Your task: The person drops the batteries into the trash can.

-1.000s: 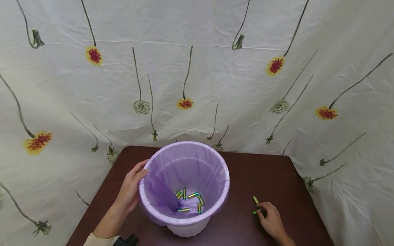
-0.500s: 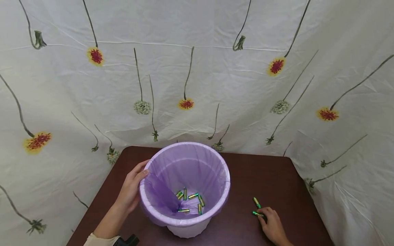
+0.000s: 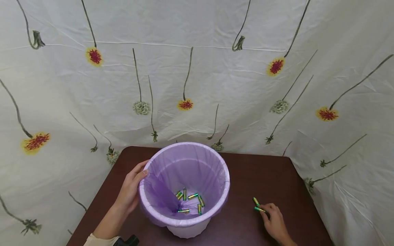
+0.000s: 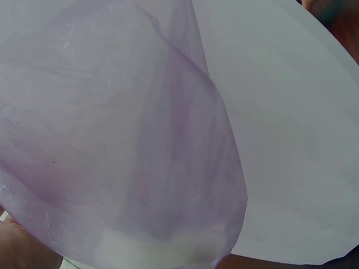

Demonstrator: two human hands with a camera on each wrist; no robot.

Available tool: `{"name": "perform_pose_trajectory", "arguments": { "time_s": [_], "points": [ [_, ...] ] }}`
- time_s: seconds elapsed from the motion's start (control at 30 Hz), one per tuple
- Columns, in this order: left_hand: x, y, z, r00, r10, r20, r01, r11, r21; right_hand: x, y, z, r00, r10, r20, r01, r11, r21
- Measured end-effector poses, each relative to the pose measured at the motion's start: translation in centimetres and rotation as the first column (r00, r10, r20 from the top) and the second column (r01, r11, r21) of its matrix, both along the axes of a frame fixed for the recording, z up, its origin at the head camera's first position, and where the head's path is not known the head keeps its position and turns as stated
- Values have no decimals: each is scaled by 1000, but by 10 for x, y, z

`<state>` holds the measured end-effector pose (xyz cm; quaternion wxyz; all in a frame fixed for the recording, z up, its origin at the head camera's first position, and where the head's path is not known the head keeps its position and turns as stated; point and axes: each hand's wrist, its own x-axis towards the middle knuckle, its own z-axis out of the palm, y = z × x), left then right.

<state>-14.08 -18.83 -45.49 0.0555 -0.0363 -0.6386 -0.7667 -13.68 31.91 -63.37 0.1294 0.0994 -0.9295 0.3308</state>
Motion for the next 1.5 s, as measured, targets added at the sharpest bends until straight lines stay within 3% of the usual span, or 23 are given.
{"name": "perform_pose_trajectory", "arguments": {
  "time_s": [0.47, 0.73, 1.03, 1.23, 1.5],
  "points": [
    [-5, 4, -1, 1000, 8, -6, -8, 1000, -6, -24, -2, 24, 994, 33, -108, -36, 999, -33],
    [-8, 8, -1, 1000, 7, -15, -7, 1000, 1, -37, -4, 41, 975, 74, -210, -78, 997, -12],
    [-8, 10, -1, 1000, 19, -15, -19, 1000, 9, -49, -12, 62, 973, 101, -208, -107, 994, -15],
    [-5, 10, -2, 1000, 27, -11, -26, 1000, 10, -55, -20, 82, 972, 122, -201, -134, 990, -44],
    [-4, 12, -3, 999, 31, -18, -31, 999, 13, -62, -31, 118, 953, 162, -257, -185, 981, -66]
  ]
}}
